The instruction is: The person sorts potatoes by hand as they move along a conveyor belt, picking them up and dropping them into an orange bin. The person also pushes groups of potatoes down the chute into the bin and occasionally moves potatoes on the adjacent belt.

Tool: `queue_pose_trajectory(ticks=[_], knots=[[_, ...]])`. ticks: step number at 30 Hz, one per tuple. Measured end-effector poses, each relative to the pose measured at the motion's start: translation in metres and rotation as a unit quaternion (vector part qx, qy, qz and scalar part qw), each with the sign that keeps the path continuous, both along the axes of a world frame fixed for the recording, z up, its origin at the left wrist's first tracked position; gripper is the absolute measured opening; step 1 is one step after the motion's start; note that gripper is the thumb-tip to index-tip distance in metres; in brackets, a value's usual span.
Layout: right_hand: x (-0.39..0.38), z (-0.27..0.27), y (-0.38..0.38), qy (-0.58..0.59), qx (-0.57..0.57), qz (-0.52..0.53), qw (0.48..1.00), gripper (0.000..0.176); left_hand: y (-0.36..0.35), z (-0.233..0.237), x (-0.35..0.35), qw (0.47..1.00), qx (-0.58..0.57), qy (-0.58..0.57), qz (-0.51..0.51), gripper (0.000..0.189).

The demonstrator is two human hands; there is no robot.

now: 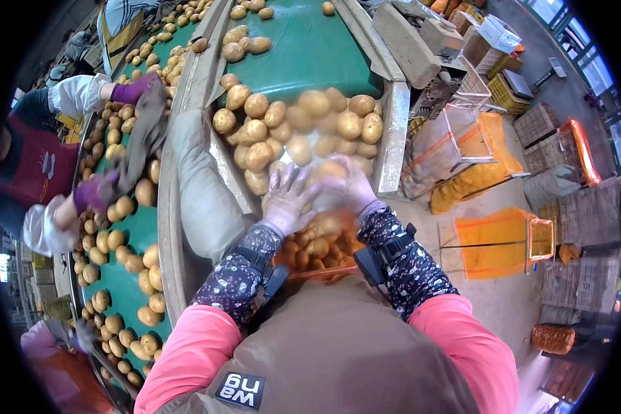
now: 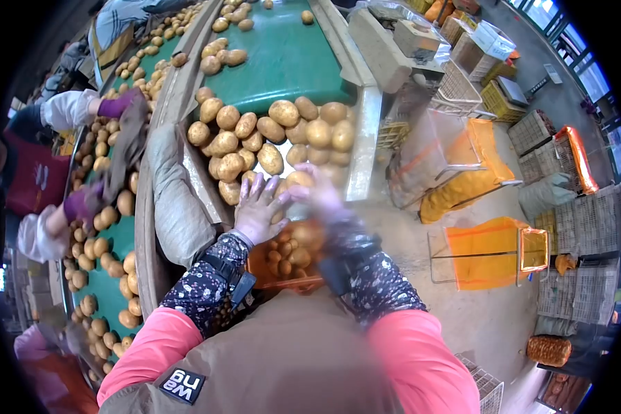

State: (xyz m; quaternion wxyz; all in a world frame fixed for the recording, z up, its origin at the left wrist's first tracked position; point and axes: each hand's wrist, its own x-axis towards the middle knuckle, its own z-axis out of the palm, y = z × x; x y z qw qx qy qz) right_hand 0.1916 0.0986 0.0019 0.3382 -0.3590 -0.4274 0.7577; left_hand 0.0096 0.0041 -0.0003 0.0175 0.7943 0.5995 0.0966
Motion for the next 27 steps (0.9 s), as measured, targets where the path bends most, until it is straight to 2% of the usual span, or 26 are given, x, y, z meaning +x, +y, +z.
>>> queue_pose_trajectory(ticks=[4, 6, 7, 8, 10, 13, 14, 15, 16, 18, 19, 20, 22, 24, 26, 27], knots=[[0.013, -0.012, 0.012, -0.030, 0.034, -0.008, 0.999, 0.059, 0.018, -0.002, 0.006, 0.997, -0.034, 0.029, -0.064, 0.067], [0.016, -0.012, 0.009, 0.030, 0.029, -0.014, 0.999, 0.056, 0.020, -0.007, 0.005, 0.994, -0.043, 0.047, -0.092, 0.068], [0.014, -0.004, 0.004, 0.061, 0.026, -0.017, 0.998, 0.055, 0.020, -0.008, 0.004, 0.993, -0.041, 0.051, -0.096, 0.069], [0.015, 0.005, -0.002, 0.041, 0.027, -0.043, 0.998, 0.050, 0.021, -0.009, 0.003, 0.993, -0.045, 0.045, -0.097, 0.069], [0.016, 0.060, -0.019, 0.002, 0.026, -0.096, 0.995, 0.042, 0.023, -0.005, 0.003, 0.993, -0.053, 0.031, -0.102, 0.070], [0.042, 0.101, 0.004, -0.075, 0.233, -0.148, 0.958, 0.037, 0.032, -0.003, 0.003, 0.994, -0.033, 0.013, -0.108, 0.067], [0.061, 0.111, 0.022, -0.114, 0.389, -0.197, 0.893, 0.037, 0.034, -0.001, 0.003, 0.994, -0.034, 0.009, -0.107, 0.067], [0.080, 0.121, 0.040, -0.164, 0.523, -0.268, 0.793, 0.037, 0.034, -0.003, 0.002, 0.994, -0.026, 0.009, -0.108, 0.068], [0.101, 0.137, 0.052, -0.141, 0.554, -0.324, 0.754, 0.034, 0.031, -0.003, 0.001, 0.994, -0.020, 0.008, -0.110, 0.068], [0.181, 0.180, 0.101, -0.203, 0.697, -0.406, 0.555, 0.033, 0.026, -0.003, -0.001, 0.993, -0.009, 0.005, -0.114, 0.069], [0.218, 0.197, 0.120, -0.229, 0.708, -0.459, 0.485, 0.036, 0.028, -0.005, -0.001, 0.993, -0.002, 0.014, -0.120, 0.068], [0.232, 0.226, 0.113, -0.419, 0.674, -0.496, 0.353, 0.043, 0.029, -0.005, -0.001, 0.992, -0.007, 0.014, -0.121, 0.068], [0.254, 0.251, 0.113, -0.640, 0.559, -0.471, 0.238, 0.051, 0.034, -0.002, 0.000, 0.993, -0.009, 0.013, -0.120, 0.069], [0.270, 0.240, 0.129, -0.738, 0.456, -0.390, 0.308, 0.053, 0.031, -0.005, -0.001, 0.992, 0.006, 0.011, -0.123, 0.069], [0.253, 0.199, 0.140, -0.504, 0.640, -0.272, 0.512, 0.053, 0.029, -0.009, -0.004, 0.992, 0.011, 0.010, -0.126, 0.069], [0.229, 0.180, 0.134, -0.412, 0.667, -0.203, 0.587, 0.050, 0.030, -0.011, -0.005, 0.992, 0.011, 0.007, -0.128, 0.069]])
